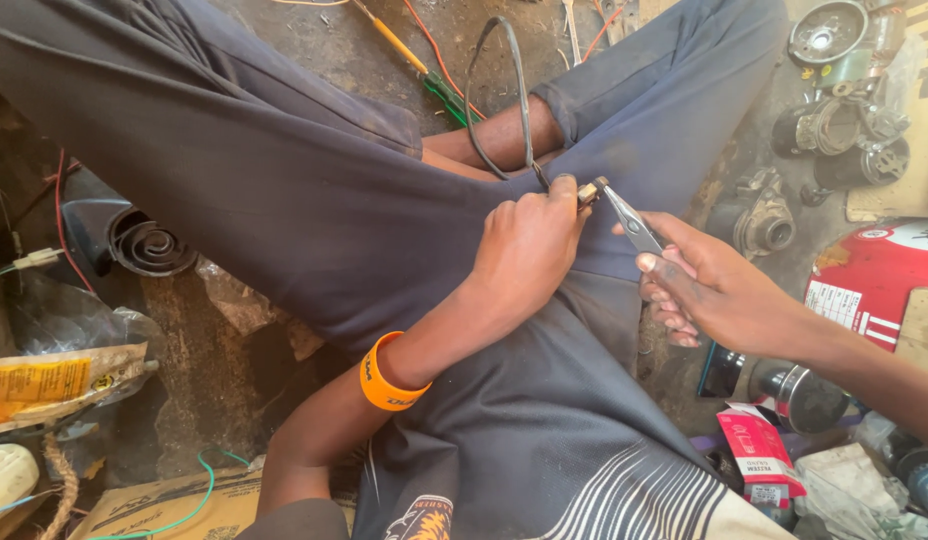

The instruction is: The person sits on the floor and uses pliers to adjust and trim wires on a circular motor stator. They repeatedly connect the component to a green battery to test it, then continue manipulating the copper windings with the pliers.

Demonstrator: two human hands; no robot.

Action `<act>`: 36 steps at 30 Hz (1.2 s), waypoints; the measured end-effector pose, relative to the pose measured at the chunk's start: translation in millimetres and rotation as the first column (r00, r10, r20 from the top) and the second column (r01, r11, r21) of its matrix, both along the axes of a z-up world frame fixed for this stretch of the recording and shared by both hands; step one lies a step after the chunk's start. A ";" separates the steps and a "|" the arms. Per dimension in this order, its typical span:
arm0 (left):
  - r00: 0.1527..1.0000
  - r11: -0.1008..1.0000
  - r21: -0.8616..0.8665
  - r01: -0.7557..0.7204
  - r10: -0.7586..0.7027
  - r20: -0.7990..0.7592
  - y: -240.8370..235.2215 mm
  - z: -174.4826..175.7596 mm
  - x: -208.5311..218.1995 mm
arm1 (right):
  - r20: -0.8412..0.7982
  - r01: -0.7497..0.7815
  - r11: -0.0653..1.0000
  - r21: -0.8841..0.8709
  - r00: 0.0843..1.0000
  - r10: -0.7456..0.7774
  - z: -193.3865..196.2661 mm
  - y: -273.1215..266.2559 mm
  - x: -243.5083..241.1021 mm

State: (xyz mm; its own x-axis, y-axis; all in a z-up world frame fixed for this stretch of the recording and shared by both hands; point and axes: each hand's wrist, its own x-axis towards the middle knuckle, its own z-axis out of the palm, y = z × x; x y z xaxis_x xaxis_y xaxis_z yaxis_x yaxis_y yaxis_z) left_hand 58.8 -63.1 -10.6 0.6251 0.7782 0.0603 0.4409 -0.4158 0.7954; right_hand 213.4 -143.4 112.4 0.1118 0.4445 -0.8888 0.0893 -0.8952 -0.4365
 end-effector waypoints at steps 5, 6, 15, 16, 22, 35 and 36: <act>0.999 0.999 0.040 0.034 -0.033 -0.027 -3.9 4.4 7.8 | -0.044 0.048 0.972 0.231 0.998 -0.039 5.0 -8.4 18.8; 0.997 0.997 0.047 0.060 -0.058 -0.043 -1.5 6.6 8.4 | -0.190 0.133 0.933 0.335 0.979 -0.071 14.3 -8.6 38.4; 0.930 0.803 -0.552 0.224 -0.007 0.368 55.4 20.1 -27.7 | -0.002 0.084 0.796 0.600 0.995 -0.104 -3.1 -42.8 89.9; 0.940 0.836 -0.507 0.210 -0.029 0.341 56.6 21.3 -29.4 | 0.062 0.010 0.814 0.580 0.997 -0.056 -11.6 -38.9 80.0; 0.934 0.773 -0.562 0.294 -0.107 0.342 61.1 23.2 -29.2 | 0.109 -0.102 0.890 0.444 0.992 0.059 -20.8 -30.5 35.1; 0.900 0.700 -0.585 0.409 -0.204 0.385 67.2 17.2 -26.4 | 0.751 -0.842 0.528 -0.113 0.275 0.600 38.1 -16.0 26.0; 0.887 0.621 -0.643 0.447 -0.217 0.408 68.7 17.1 -25.4 | 0.806 -0.895 0.444 -0.031 0.240 0.542 41.2 -11.9 26.6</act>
State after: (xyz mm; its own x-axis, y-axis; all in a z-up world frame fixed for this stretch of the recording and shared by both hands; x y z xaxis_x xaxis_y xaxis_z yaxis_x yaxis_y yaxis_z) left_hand 33.4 5.6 6.5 0.8958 0.3935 -0.2067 0.1144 0.2452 0.9627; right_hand 240.0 -155.3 153.6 -0.0381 0.8923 -0.4498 0.9867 -0.0376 -0.1582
